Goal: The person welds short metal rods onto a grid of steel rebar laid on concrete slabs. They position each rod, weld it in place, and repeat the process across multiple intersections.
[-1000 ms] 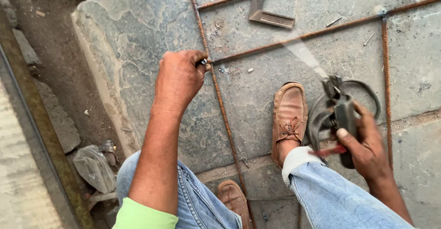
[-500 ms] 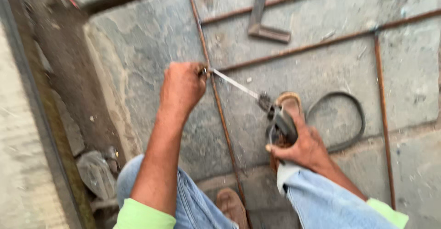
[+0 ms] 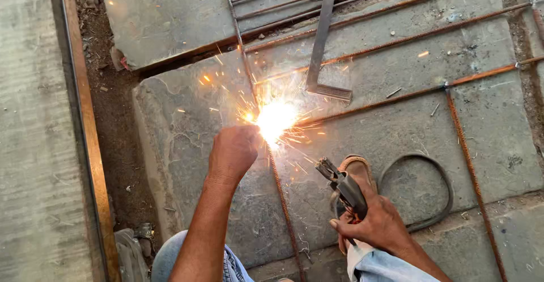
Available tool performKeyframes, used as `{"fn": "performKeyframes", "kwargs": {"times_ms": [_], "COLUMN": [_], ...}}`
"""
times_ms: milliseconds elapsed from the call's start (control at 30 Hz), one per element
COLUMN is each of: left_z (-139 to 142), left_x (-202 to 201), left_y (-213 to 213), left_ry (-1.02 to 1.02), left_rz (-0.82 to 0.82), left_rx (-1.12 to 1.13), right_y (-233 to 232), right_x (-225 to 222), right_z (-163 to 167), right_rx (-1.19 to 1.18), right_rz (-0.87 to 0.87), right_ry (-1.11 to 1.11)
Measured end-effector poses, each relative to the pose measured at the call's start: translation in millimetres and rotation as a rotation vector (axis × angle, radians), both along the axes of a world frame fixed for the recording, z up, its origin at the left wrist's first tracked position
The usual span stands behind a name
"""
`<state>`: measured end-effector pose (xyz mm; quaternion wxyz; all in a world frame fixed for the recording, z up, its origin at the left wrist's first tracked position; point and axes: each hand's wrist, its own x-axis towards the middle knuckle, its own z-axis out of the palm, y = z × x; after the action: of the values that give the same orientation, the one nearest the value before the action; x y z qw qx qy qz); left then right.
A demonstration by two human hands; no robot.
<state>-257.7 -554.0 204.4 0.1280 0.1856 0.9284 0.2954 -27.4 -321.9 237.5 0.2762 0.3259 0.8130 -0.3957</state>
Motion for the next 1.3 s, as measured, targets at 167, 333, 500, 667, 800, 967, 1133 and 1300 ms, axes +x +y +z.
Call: {"fn": "performKeyframes", "kwargs": {"times_ms": [167, 333, 500, 667, 800, 967, 1133, 1300], "left_z": [12, 15, 15, 14, 18, 25, 24, 20], "left_x": [-3, -4, -3, -4, -2, 1, -1, -2], "left_y": [5, 6, 6, 7, 7, 8, 9, 10], "left_ry": [-0.024, -0.025, -0.13, -0.028, -0.011, -0.048, -0.077, -0.057], "left_rz": [-0.078, -0.1, -0.026, -0.101, -0.075, 0.005, 0.026, -0.047], "left_rx": [-0.1, -0.16, -0.154, -0.166, -0.061, -0.042, -0.102, -0.188], "right_y": [-1, 2, 2, 3, 3, -1, 0, 0], "right_x": [3, 4, 6, 7, 9, 8, 7, 9], "right_z": [-7, -9, -13, -18, -19, -19, -18, -20], "right_rx": [0.029, -0.008, -0.002, 0.014, 0.009, 0.005, 0.019, 0.0], "right_rz": [0.031, 0.034, 0.041, 0.062, 0.048, 0.045, 0.037, 0.016], "right_ry": [0.116, 0.044, 0.044, 0.103, 0.083, 0.245, 0.077, 0.161]}}
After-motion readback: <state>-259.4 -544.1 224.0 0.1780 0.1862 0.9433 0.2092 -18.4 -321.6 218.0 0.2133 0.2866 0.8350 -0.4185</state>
